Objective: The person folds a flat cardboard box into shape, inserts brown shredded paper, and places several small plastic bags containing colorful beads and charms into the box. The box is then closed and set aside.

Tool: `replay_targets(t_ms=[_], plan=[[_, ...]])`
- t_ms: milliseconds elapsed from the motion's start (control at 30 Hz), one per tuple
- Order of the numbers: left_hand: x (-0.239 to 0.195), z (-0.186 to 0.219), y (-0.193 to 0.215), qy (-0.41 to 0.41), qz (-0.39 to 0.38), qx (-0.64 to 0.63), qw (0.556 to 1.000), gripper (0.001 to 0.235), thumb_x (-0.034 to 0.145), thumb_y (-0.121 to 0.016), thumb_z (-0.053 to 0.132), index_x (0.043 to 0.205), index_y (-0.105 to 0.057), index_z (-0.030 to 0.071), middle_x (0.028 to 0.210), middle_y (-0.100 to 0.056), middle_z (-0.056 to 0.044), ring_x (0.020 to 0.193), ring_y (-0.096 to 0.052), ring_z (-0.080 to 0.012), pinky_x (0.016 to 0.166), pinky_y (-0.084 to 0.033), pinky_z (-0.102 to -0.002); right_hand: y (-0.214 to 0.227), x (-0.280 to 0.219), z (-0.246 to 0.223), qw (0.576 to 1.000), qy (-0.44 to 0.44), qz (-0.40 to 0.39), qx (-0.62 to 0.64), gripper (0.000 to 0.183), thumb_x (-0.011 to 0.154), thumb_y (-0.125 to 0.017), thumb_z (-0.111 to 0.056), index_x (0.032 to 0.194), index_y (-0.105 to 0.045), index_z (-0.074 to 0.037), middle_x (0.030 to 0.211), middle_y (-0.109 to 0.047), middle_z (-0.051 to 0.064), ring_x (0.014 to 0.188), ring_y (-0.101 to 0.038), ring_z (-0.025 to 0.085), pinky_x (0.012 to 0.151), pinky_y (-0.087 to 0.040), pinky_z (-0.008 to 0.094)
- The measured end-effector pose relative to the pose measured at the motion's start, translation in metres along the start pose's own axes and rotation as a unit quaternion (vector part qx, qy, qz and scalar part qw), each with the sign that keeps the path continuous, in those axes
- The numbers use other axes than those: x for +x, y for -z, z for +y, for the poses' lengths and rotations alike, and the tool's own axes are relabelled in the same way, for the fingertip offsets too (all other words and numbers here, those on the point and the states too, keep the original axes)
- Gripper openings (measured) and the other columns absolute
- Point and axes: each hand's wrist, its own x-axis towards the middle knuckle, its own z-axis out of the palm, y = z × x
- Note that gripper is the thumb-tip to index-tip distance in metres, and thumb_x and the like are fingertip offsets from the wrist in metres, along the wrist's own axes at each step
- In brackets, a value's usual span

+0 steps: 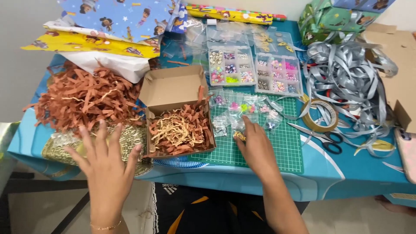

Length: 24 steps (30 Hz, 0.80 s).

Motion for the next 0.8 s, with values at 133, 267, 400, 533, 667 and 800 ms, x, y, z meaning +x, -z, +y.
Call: replay_targets(t_ms=[133, 267, 400, 533, 667, 800], plan=[[0.01, 0.006, -0.017, 0.0, -0.009, -0.042, 0.999, 0.075, 0.104, -0.019, 0.064, 0.156, -0.035, 0.012, 0.171, -0.017, -0.013, 0.156, 0.001, -0.037, 0.119, 0.015, -0.065, 0.003, 0.003, 0.006, 0.999, -0.003, -0.019, 0.028, 0.065, 0.098, -0.066, -0.022, 0.156, -0.041, -0.008, 0.103, -0.062, 0.01, 0.093, -0.061, 0.027, 0.073, -0.051, 0.043], [0.022, 0.031, -0.028, 0.023, -0.133, -0.202, 0.97, 0.074, 0.099, -0.028, 0.058, 0.159, -0.023, 0.016, 0.17, -0.013, -0.009, 0.154, 0.001, -0.0367, 0.12, 0.004, -0.062, 0.003, 0.001, 0.015, 1.0, 0.021, 0.003, 0.019, 0.034, 0.098, -0.067, -0.022, 0.126, -0.052, -0.011, 0.114, -0.054, 0.008, 0.072, -0.054, 0.023, 0.061, -0.043, 0.041], [0.026, 0.053, -0.033, 0.027, -0.169, -0.378, 0.91, 0.064, 0.099, -0.039, 0.005, 0.16, -0.022, 0.015, 0.172, -0.012, -0.008, 0.158, -0.007, -0.0258, 0.125, -0.01, -0.049, 0.006, -0.007, 0.023, 0.998, 0.027, 0.023, 0.053, 0.018, 0.103, -0.063, -0.018, 0.099, -0.046, -0.013, 0.087, -0.052, 0.006, 0.067, -0.045, 0.023, 0.058, -0.032, 0.039], [0.021, 0.08, -0.038, 0.033, -0.173, -0.421, 0.89, 0.074, 0.095, -0.038, -0.003, 0.162, -0.016, 0.018, 0.173, 0.001, -0.006, 0.159, 0.0, -0.0241, 0.124, -0.006, -0.05, 0.03, -0.02, 0.023, 0.986, -0.024, 0.029, 0.165, 0.035, 0.102, -0.058, -0.024, 0.132, -0.05, -0.01, 0.113, -0.067, 0.008, 0.097, -0.071, 0.027, 0.074, -0.054, 0.042], [0.008, 0.083, -0.04, 0.03, -0.179, -0.452, 0.873, 0.071, 0.098, -0.036, -0.003, 0.162, -0.018, 0.023, 0.175, -0.002, 0.0, 0.16, -0.013, -0.021, 0.099, -0.041, -0.036, 0.05, -0.03, 0.037, 0.963, -0.036, 0.134, 0.23, 0.032, 0.102, -0.061, -0.026, 0.132, -0.058, -0.017, 0.101, -0.062, 0.001, 0.084, -0.055, 0.015, 0.07, -0.043, 0.034], [-0.004, 0.08, -0.036, 0.028, -0.175, -0.452, 0.874, 0.073, 0.097, -0.035, -0.005, 0.162, -0.018, 0.022, 0.174, -0.006, 0.0, 0.161, -0.009, -0.0219, 0.117, -0.027, -0.039, 0.069, -0.038, 0.024, 0.92, -0.024, 0.148, 0.361, 0.029, 0.098, -0.065, -0.021, 0.125, -0.062, -0.01, 0.107, -0.074, 0.005, 0.1, -0.067, 0.015, 0.082, -0.05, 0.03]])
